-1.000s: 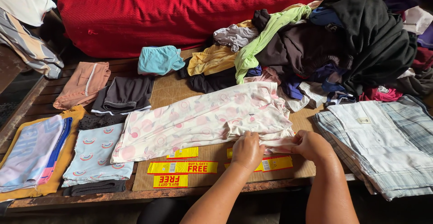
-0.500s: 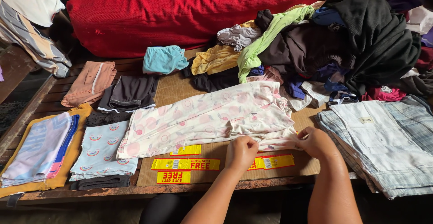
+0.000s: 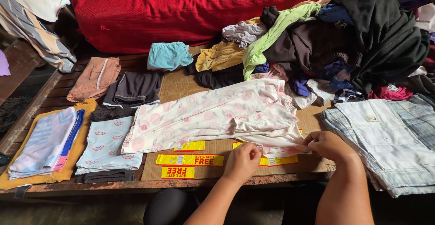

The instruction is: The person folds several pieces of clothing on a wooden table, including a white patterned garment, a light green shirt, and a dark brown shirt. Each item is smoothed and folded into a neat stack.

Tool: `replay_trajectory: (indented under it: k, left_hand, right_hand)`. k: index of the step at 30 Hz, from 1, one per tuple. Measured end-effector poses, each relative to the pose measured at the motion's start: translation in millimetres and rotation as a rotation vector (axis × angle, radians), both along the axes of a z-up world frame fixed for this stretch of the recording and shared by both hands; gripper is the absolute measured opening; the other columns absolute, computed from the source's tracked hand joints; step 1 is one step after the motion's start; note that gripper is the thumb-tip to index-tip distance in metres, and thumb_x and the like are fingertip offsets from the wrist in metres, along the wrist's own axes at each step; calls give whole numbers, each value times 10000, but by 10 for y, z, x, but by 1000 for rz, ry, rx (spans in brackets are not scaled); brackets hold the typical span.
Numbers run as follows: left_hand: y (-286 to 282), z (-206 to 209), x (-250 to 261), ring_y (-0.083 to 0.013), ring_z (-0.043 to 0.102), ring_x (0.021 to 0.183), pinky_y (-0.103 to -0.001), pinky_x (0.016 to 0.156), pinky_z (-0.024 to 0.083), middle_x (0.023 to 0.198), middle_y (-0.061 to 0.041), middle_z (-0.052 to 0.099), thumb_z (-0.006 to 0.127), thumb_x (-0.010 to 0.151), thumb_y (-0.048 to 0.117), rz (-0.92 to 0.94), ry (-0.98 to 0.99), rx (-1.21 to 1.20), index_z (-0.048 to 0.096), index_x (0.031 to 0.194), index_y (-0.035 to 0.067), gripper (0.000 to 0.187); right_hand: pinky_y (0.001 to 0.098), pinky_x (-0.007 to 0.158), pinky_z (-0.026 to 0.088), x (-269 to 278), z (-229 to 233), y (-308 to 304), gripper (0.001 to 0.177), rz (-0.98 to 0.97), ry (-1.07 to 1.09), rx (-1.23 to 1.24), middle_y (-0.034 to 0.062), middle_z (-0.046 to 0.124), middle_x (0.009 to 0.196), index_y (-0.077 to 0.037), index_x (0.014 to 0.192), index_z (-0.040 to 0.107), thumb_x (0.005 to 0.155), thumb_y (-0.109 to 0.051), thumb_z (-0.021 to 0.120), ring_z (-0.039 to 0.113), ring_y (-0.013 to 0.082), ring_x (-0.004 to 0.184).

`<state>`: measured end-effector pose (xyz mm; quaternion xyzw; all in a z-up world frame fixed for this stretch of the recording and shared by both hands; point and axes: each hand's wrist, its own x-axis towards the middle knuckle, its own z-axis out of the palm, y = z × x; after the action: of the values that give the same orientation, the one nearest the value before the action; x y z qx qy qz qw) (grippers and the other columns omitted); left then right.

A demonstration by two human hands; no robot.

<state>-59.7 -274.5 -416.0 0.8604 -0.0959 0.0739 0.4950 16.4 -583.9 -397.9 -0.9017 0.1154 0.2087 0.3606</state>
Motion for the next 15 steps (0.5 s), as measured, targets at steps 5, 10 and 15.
replay_trajectory:
  k: [5, 10, 15]
  left_hand:
    - [-63, 99, 71, -344, 688, 931, -446, 808, 540, 1114, -120, 659, 720, 812, 73, -117, -175, 162, 695, 1075, 37, 267]
    - [-12, 175, 88, -337, 689, 945, -445, 810, 544, 1099, -90, 667, 689, 828, 43, -129, -172, 288, 670, 871, 45, 47]
    - [163, 283, 7, -331, 690, 884, -449, 774, 544, 955, -91, 681, 716, 836, 126, -234, -124, 330, 704, 955, 82, 127]
  right_hand:
    - [360, 803, 558, 46, -63, 120, 210, 36, -6, -226, 104, 809, 866, -157, 992, 848, 819, -225, 751, 722, 246, 832]
    - [381, 897, 549, -16, 12, 127, 256, 36, -20, -301, 101, 813, 1000, -194, 1061, 848, 847, -222, 710, 732, 265, 952]
    - [393, 929, 528, -68, 173, 258, 263, -22, -20, -356, 130, 794, 1055, -198, 1111, 825, 906, -295, 692, 722, 298, 996]
